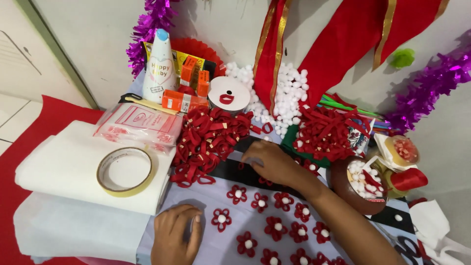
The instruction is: Adding white centers to red fabric flower petals to assemble decorative flowers on a striped cloth.
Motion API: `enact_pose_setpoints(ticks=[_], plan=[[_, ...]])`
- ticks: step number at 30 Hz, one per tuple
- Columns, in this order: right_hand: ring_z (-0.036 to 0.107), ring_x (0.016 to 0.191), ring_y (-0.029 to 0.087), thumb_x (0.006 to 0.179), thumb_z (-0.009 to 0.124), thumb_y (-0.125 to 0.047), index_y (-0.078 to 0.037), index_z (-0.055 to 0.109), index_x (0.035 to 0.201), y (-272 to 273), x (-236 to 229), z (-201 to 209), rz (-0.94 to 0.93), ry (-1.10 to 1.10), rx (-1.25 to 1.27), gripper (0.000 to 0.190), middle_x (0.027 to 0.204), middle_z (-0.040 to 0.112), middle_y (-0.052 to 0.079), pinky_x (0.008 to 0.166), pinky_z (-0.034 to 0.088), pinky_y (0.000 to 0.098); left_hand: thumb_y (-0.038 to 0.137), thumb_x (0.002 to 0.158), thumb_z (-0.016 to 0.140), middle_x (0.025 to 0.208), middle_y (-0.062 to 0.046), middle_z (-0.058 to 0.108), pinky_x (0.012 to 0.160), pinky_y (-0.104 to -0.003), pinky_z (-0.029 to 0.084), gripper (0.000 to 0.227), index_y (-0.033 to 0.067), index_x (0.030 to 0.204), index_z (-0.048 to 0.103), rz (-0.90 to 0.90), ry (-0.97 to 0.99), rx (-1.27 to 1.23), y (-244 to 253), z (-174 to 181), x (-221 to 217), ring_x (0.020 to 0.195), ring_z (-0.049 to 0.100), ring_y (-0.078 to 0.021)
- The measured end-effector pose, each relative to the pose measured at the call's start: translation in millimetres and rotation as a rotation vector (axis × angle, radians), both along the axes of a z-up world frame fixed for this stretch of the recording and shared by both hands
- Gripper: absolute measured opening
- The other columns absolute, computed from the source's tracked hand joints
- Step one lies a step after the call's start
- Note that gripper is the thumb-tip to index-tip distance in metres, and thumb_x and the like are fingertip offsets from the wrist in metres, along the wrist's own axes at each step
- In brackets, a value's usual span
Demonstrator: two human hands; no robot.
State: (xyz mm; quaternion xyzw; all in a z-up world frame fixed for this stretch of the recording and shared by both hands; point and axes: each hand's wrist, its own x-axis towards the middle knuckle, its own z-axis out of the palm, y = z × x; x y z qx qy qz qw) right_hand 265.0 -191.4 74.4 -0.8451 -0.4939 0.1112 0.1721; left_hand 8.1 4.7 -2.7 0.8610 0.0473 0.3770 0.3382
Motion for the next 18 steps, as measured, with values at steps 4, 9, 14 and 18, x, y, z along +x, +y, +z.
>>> enact_pose_setpoints(ticks=[4,9,14,18], plan=[[0.051,0.094,0.023,0.091,0.062,-0.002,-0.024,0.076,0.109,3,-10,-4,0.006,-0.03,-0.15,0.032,0.11,0.065,-0.002,0.085,0.042,0.0377,0.023,0.096,0.058,0.107,0.004,0.072,0.088,-0.033,0.041,0.015,0.0207,0.102,0.072,0.001,0.004,0.008,0,0,0,0.098,0.067,-0.0153],[0.054,0.1,0.023,0.089,0.069,-0.009,-0.021,0.073,0.101,5,-3,-31,0.01,-0.179,-0.06,0.018,0.103,0.065,-0.004,0.084,0.044,0.0411,0.025,0.096,0.057,0.104,0.009,0.073,0.086,-0.032,0.038,0.015,0.0234,0.097,0.072,0.058,-0.019,0.05,-1,-4,3,0.093,0.067,-0.0103],[0.056,0.088,0.022,0.085,0.079,-0.013,-0.015,0.072,0.085,12,5,-48,0.008,-0.202,0.169,0.008,0.088,0.066,0.0,0.079,0.047,0.0382,0.028,0.095,0.058,0.106,0.012,0.072,0.088,-0.032,0.034,0.014,0.0274,0.097,0.071,0.098,-0.004,0.085,-1,-7,4,0.093,0.066,-0.0078],[0.062,0.082,0.016,0.081,0.085,-0.016,-0.014,0.066,0.071,21,-6,-37,-0.249,0.08,0.151,0.021,0.074,0.071,-0.002,0.073,0.049,0.0335,0.026,0.096,0.058,0.104,0.012,0.073,0.086,-0.031,0.034,0.013,0.0258,0.094,0.07,0.105,-0.013,0.097,-4,3,4,0.088,0.064,-0.008]])
